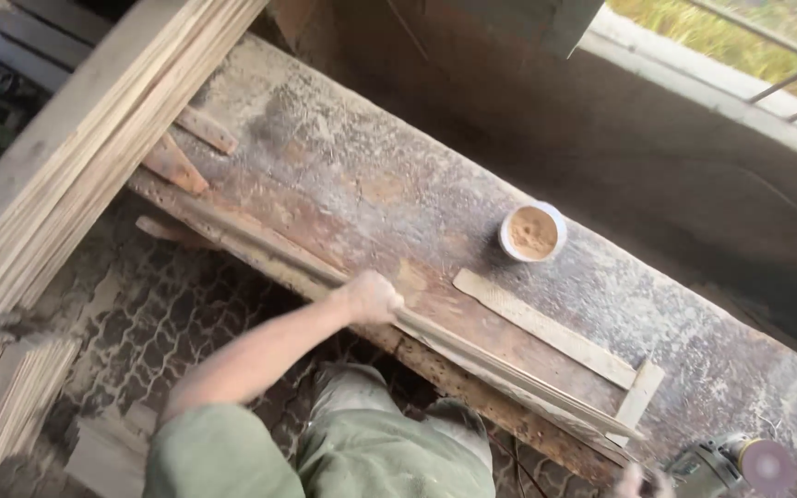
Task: Sanding wooden planks with a power tool and applying wood glue at a workbench.
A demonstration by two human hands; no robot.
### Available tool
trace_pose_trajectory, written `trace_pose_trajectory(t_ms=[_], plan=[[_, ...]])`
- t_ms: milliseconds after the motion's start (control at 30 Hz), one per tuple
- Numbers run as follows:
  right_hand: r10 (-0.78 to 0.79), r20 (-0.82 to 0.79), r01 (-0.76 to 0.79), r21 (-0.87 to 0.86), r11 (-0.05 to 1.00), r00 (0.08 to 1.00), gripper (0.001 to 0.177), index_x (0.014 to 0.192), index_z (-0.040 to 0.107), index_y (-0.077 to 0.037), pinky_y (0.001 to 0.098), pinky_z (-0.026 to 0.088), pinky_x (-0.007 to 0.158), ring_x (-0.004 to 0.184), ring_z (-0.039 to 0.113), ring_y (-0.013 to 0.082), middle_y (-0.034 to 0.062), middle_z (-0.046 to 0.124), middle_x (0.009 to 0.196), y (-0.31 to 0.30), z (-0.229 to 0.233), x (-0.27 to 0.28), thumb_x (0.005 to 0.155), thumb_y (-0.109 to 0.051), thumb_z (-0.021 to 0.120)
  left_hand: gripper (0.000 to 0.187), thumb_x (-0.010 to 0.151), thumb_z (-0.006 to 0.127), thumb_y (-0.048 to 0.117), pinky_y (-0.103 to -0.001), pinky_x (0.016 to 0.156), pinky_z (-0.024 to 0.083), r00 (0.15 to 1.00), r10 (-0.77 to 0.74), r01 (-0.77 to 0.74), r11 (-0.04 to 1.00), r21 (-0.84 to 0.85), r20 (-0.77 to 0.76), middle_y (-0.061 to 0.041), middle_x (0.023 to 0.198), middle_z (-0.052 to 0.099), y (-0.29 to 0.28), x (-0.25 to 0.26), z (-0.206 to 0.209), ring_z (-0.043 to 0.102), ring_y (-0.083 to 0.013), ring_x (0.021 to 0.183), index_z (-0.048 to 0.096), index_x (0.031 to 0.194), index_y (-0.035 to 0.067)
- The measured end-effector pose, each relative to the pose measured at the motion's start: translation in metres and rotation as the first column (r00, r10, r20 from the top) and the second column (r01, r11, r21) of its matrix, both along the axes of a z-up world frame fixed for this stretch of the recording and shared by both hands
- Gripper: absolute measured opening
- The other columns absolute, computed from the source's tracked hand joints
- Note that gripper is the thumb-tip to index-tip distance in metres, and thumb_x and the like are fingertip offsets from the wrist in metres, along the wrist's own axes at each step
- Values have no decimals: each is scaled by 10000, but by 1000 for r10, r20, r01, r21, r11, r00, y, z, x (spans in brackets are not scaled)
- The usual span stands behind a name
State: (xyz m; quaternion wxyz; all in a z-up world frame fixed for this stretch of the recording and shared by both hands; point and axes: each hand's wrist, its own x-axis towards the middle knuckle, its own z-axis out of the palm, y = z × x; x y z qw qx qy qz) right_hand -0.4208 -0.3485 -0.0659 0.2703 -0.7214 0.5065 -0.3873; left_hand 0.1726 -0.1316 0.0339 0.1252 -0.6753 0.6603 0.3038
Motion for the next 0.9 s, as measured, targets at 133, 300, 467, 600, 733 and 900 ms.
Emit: trace_pose_trajectory(t_ms=[133, 300, 467, 600, 733, 900], plan=[[-43, 43, -5, 766, 643, 998, 437, 1386, 502, 43, 511, 487, 981, 1188, 577, 406, 293, 584, 1311, 75, 21, 111, 977, -95, 572, 187, 901, 534, 286, -325, 428, 457, 969, 155, -140, 986, 93, -193, -21, 635, 649, 51, -16, 76, 576, -181, 499, 694, 896, 189], [-409, 485, -449, 874, 188, 773, 189, 1073, 521, -88, 580, 452, 956, 1045, 617, 415, 229, 601, 1109, 221, 66, 304, 997, -260, 544, 284, 885, 664, 347, -359, 560, 551, 771, 367, -305, 930, 204, -521, -85, 774, 697, 160, 27, 92, 612, -241, 587, 675, 884, 63], [-403, 359, -295, 931, 214, 842, 294, 1171, 595, 29, 226, 370, 522, 600, 469, 105, 47, 551, 824, 294, 127, 470, 963, -166, 672, 523, 736, 781, 457, -385, 722, 578, 418, 773, -707, 607, 363, -477, -115, 933, 779, 276, 74, 78, 717, -274, 779, 734, 1056, 46], [14, 181, -176, 930, 323, 983, 288, 1042, 611, 75, 323, 509, 621, 749, 569, 224, 207, 641, 1003, 328, 158, 582, 970, -200, 657, 1298, 585, 835, 687, -574, 1204, 317, 472, 793, -722, 598, 348, -385, -206, 1672, 156, 343, 65, 42, 252, -393, 1517, 269, 1574, 66], [137, 457, -476, 850, 224, 879, 211, 1053, 607, 53, 362, 569, 714, 781, 617, 240, 167, 616, 949, 360, 147, 639, 951, -125, 657, 904, 622, 888, 469, -505, 901, 531, 322, 827, -918, 391, 61, -461, -223, 1423, 301, 384, 86, 32, 453, -386, 1236, 520, 1305, 4], [226, 683, -713, 696, 85, 694, 72, 1044, 630, -19, 317, 600, 690, 695, 658, 161, 89, 674, 836, 388, 155, 678, 1001, -75, 618, 410, 686, 813, 268, -356, 443, 636, 469, 879, -853, 426, -301, -88, -114, 1053, 535, 388, 223, 114, 653, -235, 652, 630, 975, 43]])
